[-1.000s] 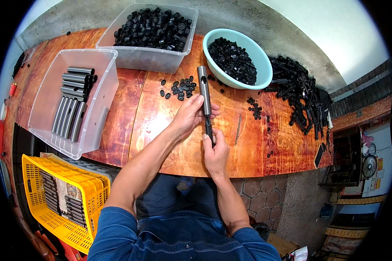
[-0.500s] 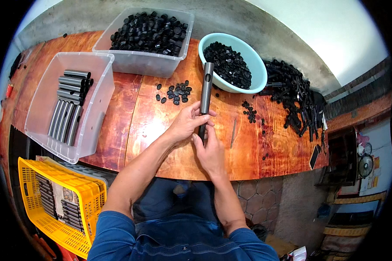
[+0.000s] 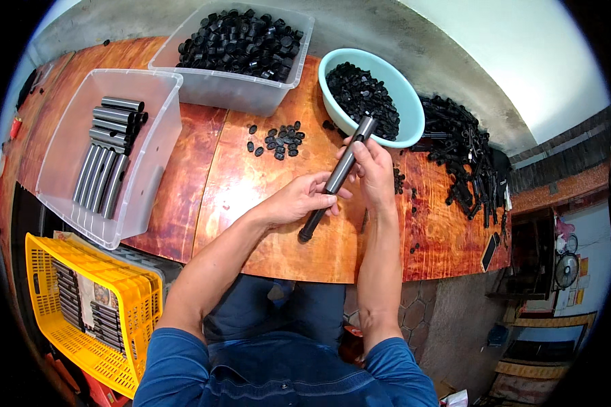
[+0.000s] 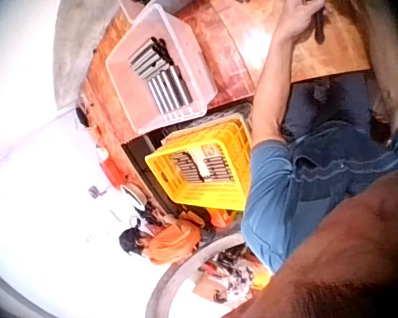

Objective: The person assembles small black plastic components onto cylindrical metal rods at a wooden workbench. They repeatedly pick up a rod, insert a plastic piece, and place the assembled unit into a yellow crate. The process is repetitive and involves handling multiple identical parts.

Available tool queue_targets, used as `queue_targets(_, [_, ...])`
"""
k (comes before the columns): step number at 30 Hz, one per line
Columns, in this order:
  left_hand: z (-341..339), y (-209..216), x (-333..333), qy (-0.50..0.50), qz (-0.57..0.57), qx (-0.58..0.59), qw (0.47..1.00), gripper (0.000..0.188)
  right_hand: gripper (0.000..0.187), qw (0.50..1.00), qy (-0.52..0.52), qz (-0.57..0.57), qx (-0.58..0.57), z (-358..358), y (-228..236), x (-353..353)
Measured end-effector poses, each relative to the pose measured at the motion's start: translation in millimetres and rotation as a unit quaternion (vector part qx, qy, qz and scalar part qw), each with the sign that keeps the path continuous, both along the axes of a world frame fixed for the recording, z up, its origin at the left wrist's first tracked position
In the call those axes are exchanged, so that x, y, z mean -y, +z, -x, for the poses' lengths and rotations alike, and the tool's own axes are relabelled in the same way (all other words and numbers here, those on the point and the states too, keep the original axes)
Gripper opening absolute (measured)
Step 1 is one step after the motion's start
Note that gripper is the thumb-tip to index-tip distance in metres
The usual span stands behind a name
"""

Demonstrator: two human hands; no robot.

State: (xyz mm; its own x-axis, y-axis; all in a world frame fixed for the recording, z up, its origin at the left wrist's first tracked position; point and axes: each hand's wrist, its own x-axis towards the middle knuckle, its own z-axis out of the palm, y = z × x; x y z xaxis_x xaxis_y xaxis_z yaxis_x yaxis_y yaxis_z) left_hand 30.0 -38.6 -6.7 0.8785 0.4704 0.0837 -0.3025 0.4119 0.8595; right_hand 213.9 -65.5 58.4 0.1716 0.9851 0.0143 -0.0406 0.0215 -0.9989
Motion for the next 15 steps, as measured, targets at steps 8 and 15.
queue_targets(8, [-1, 11, 6, 0.039, 0.020, -0.091, 0.995, 0.040, 0.027, 0.992, -0.063, -0.055, -0.099, -5, -21, 2])
queue_targets(15, [-2, 10, 6, 0.052, 0.085, -0.082, 0.992, 0.035, 0.030, 0.989, -0.094, -0.048, -0.104, -5, -26, 2])
